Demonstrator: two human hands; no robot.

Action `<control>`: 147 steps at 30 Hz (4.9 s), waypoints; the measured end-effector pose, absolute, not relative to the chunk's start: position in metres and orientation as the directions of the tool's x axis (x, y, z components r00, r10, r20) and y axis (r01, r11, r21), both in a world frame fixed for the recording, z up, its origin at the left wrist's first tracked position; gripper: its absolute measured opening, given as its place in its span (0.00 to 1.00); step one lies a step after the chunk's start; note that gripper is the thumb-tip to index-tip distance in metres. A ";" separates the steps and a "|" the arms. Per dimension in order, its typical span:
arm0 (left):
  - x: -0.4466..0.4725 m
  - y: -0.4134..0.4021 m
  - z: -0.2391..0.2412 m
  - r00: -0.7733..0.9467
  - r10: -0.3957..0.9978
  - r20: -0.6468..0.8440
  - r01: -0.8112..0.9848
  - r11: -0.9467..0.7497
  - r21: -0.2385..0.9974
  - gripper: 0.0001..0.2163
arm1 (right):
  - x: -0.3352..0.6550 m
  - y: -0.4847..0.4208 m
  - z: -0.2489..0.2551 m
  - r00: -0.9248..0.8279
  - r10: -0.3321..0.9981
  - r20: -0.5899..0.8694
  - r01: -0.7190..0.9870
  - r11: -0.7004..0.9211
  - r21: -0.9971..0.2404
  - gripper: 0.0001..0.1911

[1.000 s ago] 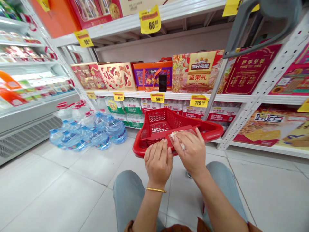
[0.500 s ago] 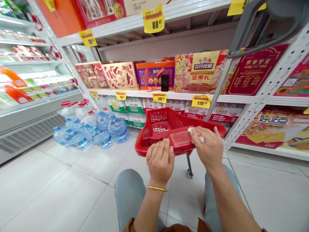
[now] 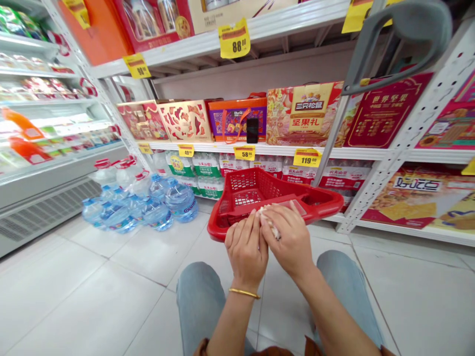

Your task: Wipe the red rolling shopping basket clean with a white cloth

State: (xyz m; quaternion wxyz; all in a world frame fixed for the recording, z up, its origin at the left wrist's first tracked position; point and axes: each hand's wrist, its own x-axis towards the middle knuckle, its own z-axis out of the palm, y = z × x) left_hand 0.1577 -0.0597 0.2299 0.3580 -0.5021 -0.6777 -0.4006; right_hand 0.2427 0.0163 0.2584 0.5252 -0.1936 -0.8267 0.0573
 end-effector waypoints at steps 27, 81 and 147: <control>0.132 -0.069 0.223 -0.218 0.374 0.902 0.974 0.147 0.175 0.13 | 0.276 0.065 0.250 -0.283 0.472 0.835 0.429 0.841 -0.330 0.09; 0.150 -0.047 0.230 -0.162 0.353 0.922 0.986 0.023 0.165 0.11 | 0.278 0.043 0.225 -0.122 0.374 0.919 0.465 0.840 -0.280 0.09; 0.130 -0.063 0.232 -0.151 0.430 0.890 0.982 -0.036 0.184 0.11 | 0.287 0.061 0.230 -0.238 0.310 0.920 0.267 0.932 -0.245 0.08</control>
